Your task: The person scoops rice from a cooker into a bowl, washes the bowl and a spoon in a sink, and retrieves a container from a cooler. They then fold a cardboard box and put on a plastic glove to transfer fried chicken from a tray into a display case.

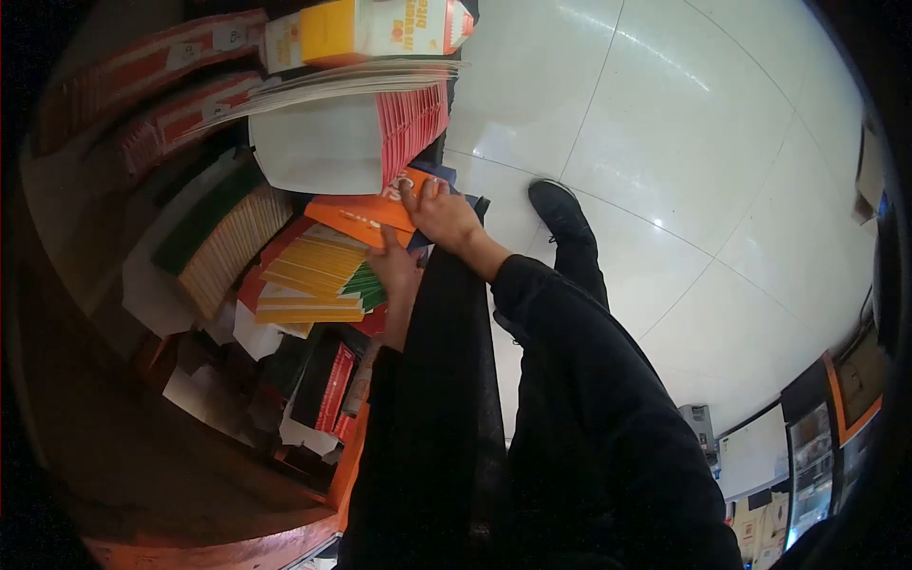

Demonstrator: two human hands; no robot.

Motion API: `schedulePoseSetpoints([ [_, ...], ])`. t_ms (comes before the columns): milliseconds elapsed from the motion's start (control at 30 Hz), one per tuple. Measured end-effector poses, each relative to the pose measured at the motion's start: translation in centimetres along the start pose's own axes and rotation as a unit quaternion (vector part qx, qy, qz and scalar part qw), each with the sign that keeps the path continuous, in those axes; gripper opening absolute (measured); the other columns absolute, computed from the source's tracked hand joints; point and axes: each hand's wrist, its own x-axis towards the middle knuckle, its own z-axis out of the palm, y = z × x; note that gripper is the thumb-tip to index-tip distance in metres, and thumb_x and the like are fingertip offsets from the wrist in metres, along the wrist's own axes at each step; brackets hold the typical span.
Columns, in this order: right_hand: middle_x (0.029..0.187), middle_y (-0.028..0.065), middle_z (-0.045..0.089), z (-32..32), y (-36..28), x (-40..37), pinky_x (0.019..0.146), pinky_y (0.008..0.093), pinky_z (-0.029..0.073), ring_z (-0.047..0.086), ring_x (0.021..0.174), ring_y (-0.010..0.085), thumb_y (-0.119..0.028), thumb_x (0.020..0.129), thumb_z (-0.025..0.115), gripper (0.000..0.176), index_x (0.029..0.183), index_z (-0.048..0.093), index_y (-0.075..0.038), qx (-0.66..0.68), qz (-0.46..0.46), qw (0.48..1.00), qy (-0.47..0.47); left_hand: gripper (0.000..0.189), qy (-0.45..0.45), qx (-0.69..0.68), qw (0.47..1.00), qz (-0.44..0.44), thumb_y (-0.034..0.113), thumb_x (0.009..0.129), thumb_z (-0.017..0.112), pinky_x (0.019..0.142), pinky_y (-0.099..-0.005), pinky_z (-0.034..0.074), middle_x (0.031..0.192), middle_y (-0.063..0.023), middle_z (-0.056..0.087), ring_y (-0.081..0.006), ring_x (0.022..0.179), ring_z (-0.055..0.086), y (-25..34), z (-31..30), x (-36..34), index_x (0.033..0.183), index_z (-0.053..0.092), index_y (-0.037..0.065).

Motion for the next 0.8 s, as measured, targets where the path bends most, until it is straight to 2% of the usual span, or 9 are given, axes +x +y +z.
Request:
schedulePoseSetpoints([
  [167, 0.101, 0.0318, 0.059, -0.2, -0.7, 1.1, 0.060, 0.0398, 0.057, 0.064, 0.089, 0.0393, -0.014, 0.085, 0.051, 0.047, 0.130, 0.043, -0.002, -0.027, 0.034, 0.999, 0.005, 0.038, -0.003, 0.107, 0.994, -0.008, 0.031, 0.091, 0.061, 0.069, -0.0307, 0.049, 0.094, -0.0136, 0.060, -0.0143, 0.080, 0.058, 4.4, -1.5, -1.1, 0.094, 0.057, -0.007],
  [267, 0.099, 0.0259, 0.061, 3.4, -0.7, 4.5, 0.070, 0.0431, 0.055, 0.065, 0.087, 0.0380, -0.017, 0.088, 0.050, 0.044, 0.129, 0.043, -0.002, -0.013, -0.015, 0.999, -0.047, 0.038, -0.027, 0.229, 0.946, 0.227, 0.028, 0.092, 0.060, 0.072, -0.0287, 0.046, 0.095, -0.0139, 0.062, -0.0141, 0.079, 0.058, 4.7, -3.2, -3.8, 0.101, 0.057, -0.009],
  [333, 0.102, 0.0226, 0.061, 3.5, -0.7, 4.8, 0.081, 0.0458, 0.050, 0.062, 0.093, 0.0374, -0.021, 0.091, 0.047, 0.037, 0.124, 0.048, -0.002, 0.036, -0.006, 0.990, 0.133, 0.038, 0.021, 0.192, 0.970, 0.146, 0.025, 0.093, 0.059, 0.069, -0.0295, 0.047, 0.098, -0.0145, 0.063, -0.0163, 0.079, 0.059, 6.2, -5.7, -5.7, 0.105, 0.057, -0.010],
  [400, 0.109, 0.0207, 0.059, 0.1, -1.5, 3.5, 0.091, 0.0464, 0.045, 0.058, 0.102, 0.0363, -0.027, 0.094, 0.044, 0.038, 0.122, 0.050, -0.003, 0.124, 0.024, 0.982, 0.138, 0.034, 0.062, 0.124, 0.976, 0.167, 0.023, 0.093, 0.058, 0.068, -0.0304, 0.047, 0.099, -0.0140, 0.063, -0.0192, 0.080, 0.059, 13.3, -6.3, -12.9, 0.101, 0.058, -0.010],
  [467, 0.120, 0.0204, 0.055, -6.4, -1.6, -0.1, 0.101, 0.0449, 0.037, 0.052, 0.115, 0.0347, -0.037, 0.097, 0.040, 0.045, 0.125, 0.049, -0.003, 0.247, 0.077, 0.965, -0.044, 0.030, 0.019, 0.187, 0.969, 0.162, 0.021, 0.093, 0.058, 0.068, -0.0310, 0.047, 0.099, -0.0142, 0.064, -0.0204, 0.080, 0.059, 13.3, -9.7, -15.3, 0.099, 0.059, -0.008],
  [533, 0.134, 0.0187, 0.047, -10.0, -0.1, -4.3, 0.106, 0.0400, 0.031, 0.043, 0.125, 0.0285, -0.047, 0.096, 0.039, 0.056, 0.130, 0.047, -0.004, 0.559, 0.160, 0.797, -0.167, 0.028, -0.029, 0.234, 0.957, 0.168, 0.020, 0.093, 0.058, 0.068, -0.0313, 0.047, 0.099, -0.0145, 0.064, -0.0211, 0.080, 0.060, 13.2, -12.1, -18.0, 0.100, 0.059, -0.007],
  [600, 0.136, 0.0144, 0.047, -11.5, 0.7, -10.1, 0.107, 0.0342, 0.029, 0.043, 0.126, 0.0239, -0.052, 0.095, 0.039, 0.064, 0.134, 0.043, -0.002, 0.745, 0.132, 0.646, -0.097, 0.027, -0.086, 0.241, 0.948, 0.189, 0.019, 0.093, 0.058, 0.068, -0.0315, 0.047, 0.099, -0.0148, 0.064, -0.0211, 0.080, 0.060, 12.3, -12.1, -22.7, 0.102, 0.058, -0.006],
  [667, 0.132, 0.0111, 0.050, -13.4, 0.9, -17.7, 0.107, 0.0334, 0.030, 0.043, 0.125, 0.0236, -0.047, 0.096, 0.041, 0.060, 0.132, 0.046, 0.001, 0.781, 0.253, 0.571, 0.006, 0.027, -0.147, 0.237, 0.937, 0.211, 0.019, 0.092, 0.058, 0.069, -0.0316, 0.048, 0.099, -0.0151, 0.064, -0.0212, 0.081, 0.060, 10.9, -12.1, -28.1, 0.105, 0.056, -0.005],
  [800, 0.133, 0.0115, 0.048, -21.4, -1.0, -31.9, 0.108, 0.0338, 0.029, 0.041, 0.127, 0.0242, -0.040, 0.094, 0.048, 0.060, 0.136, 0.039, 0.001, 0.842, 0.251, 0.477, 0.022, 0.028, -0.247, 0.213, 0.911, 0.253, 0.017, 0.092, 0.058, 0.069, -0.0319, 0.048, 0.100, -0.0157, 0.063, -0.0213, 0.081, 0.061, 8.9, -14.9, -36.9, 0.110, 0.053, -0.004],
])
